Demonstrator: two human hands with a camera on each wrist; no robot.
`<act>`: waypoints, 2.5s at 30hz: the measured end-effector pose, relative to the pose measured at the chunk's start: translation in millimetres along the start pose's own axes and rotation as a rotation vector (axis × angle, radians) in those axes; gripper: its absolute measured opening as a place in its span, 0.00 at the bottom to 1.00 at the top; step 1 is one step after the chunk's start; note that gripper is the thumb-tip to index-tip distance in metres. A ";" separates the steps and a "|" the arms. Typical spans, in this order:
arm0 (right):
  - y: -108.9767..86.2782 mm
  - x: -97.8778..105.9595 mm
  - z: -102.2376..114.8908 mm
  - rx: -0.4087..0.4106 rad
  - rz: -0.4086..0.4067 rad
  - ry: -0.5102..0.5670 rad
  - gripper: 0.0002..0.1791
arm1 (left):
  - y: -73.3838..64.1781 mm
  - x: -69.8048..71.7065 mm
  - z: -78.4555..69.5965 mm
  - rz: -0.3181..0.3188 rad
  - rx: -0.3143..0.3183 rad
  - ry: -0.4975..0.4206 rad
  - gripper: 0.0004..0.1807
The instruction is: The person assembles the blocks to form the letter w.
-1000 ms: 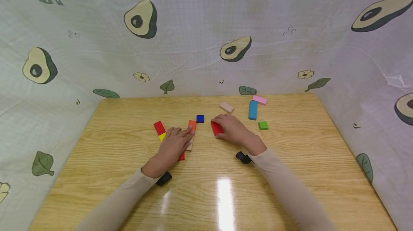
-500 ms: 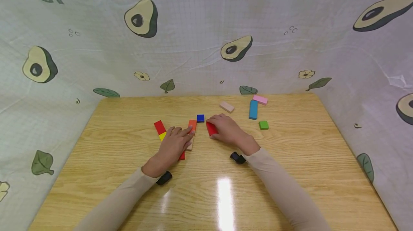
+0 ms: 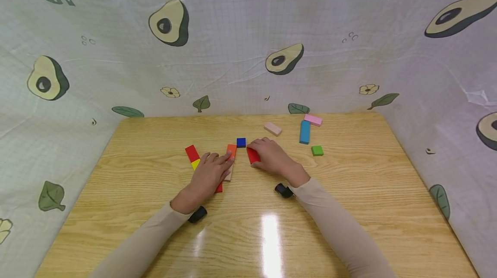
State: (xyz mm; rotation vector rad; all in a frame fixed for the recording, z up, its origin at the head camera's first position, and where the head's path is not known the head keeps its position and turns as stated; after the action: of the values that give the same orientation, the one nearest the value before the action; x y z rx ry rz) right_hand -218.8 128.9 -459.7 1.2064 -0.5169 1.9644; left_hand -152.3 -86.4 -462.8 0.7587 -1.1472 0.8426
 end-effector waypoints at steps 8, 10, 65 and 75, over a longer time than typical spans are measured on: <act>-1.6 3.8 1.8 -0.025 -0.011 -0.008 0.34 | -0.5 1.3 -0.5 0.016 0.005 -0.002 0.22; -2.1 4.8 1.7 -0.036 -0.011 -0.010 0.34 | -0.6 1.1 -0.5 0.019 0.009 -0.007 0.22; -24.4 39.0 -59.9 -0.194 -0.225 0.025 0.32 | -1.7 0.0 0.6 -0.003 0.016 -0.037 0.21; -19.3 37.9 -75.5 -0.193 -0.242 0.032 0.34 | -2.8 0.6 0.8 -0.031 0.010 -0.058 0.20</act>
State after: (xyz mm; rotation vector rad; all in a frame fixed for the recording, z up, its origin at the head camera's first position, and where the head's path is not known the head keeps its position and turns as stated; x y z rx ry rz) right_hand -257.2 206.5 -462.9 1.0615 -0.5066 1.6864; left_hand -150.2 -88.4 -462.2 0.8118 -1.1802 0.8058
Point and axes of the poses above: each hand's wrist, its own y-axis towards the middle knuckle, its own x-axis out of the back of the hand, z = x × y, the point moved 2 cm from there along y, towards the middle knuckle, and after that the axes turned 9 degrees about y, right-handed, at the moved point
